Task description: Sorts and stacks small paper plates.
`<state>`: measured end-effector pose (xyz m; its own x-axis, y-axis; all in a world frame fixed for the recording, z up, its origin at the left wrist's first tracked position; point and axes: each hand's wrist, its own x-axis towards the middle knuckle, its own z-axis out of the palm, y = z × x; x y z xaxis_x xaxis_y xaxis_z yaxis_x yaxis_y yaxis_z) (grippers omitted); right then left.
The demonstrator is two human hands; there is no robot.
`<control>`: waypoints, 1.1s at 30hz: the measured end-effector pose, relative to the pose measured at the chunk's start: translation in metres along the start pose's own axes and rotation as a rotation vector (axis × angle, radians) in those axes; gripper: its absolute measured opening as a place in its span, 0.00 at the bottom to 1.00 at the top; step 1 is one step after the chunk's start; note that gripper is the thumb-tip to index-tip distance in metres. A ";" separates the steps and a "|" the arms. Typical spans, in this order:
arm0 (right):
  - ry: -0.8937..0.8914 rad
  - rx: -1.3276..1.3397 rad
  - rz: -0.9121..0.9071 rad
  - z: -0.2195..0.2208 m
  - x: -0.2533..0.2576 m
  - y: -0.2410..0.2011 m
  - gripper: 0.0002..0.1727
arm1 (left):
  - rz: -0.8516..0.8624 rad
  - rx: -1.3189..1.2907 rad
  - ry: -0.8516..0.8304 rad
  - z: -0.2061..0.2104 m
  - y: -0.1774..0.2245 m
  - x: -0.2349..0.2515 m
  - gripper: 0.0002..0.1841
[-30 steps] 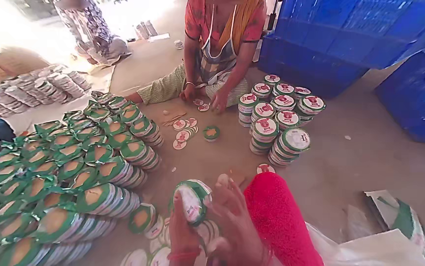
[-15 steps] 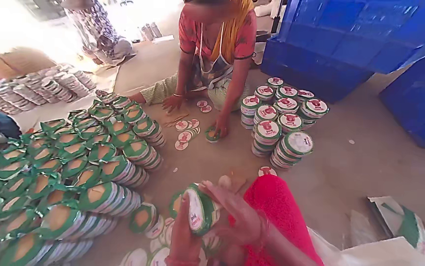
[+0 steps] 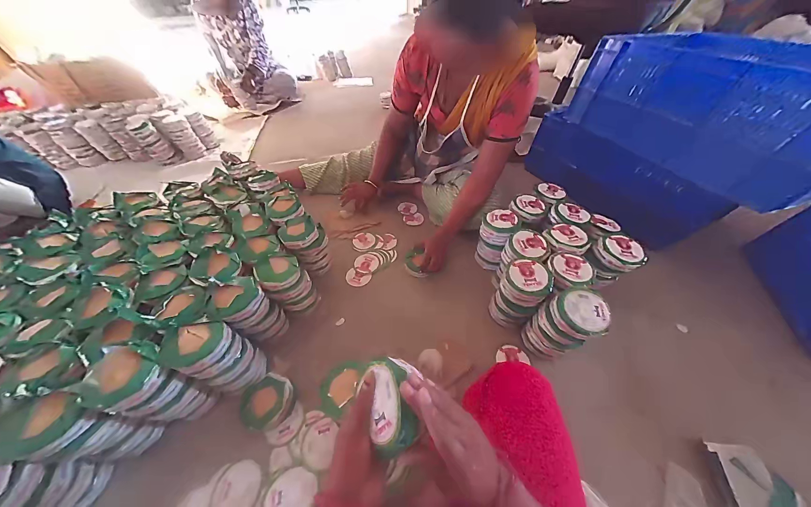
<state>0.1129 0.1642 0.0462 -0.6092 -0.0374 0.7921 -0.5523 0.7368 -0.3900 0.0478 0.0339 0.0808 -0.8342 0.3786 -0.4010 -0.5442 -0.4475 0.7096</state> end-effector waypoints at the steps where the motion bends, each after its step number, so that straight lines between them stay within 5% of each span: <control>1: 0.001 0.101 0.072 -0.002 0.001 -0.002 0.34 | 0.014 0.006 0.016 0.000 0.000 0.000 0.22; 6: 0.177 0.652 0.400 -0.013 0.008 -0.003 0.39 | 0.085 0.072 0.087 0.005 -0.002 0.001 0.22; 9: 0.161 0.424 0.340 -0.014 0.011 0.003 0.26 | 0.116 0.104 0.129 0.010 0.001 -0.001 0.22; 15: -0.035 -0.309 0.059 -0.020 0.011 0.005 0.32 | 0.232 0.180 0.172 0.010 0.008 -0.005 0.18; 21: -0.016 -0.346 -0.056 -0.024 0.010 0.007 0.25 | 0.224 0.183 0.147 0.005 0.006 -0.001 0.18; 25: 0.136 0.141 0.263 -0.023 0.015 0.002 0.22 | 0.222 0.201 0.175 0.006 0.006 -0.001 0.19; 29: 0.093 0.560 0.685 -0.025 0.034 -0.007 0.39 | 0.335 0.251 0.167 0.007 0.003 -0.001 0.20; 33: 0.093 0.725 0.886 -0.023 0.045 -0.011 0.22 | 0.417 0.275 0.115 0.005 0.003 -0.004 0.20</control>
<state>0.1041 0.1699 0.0966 -0.9199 0.3721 0.1241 -0.1665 -0.0840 -0.9825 0.0501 0.0355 0.0875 -0.9881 0.1153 -0.1015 -0.1325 -0.3061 0.9427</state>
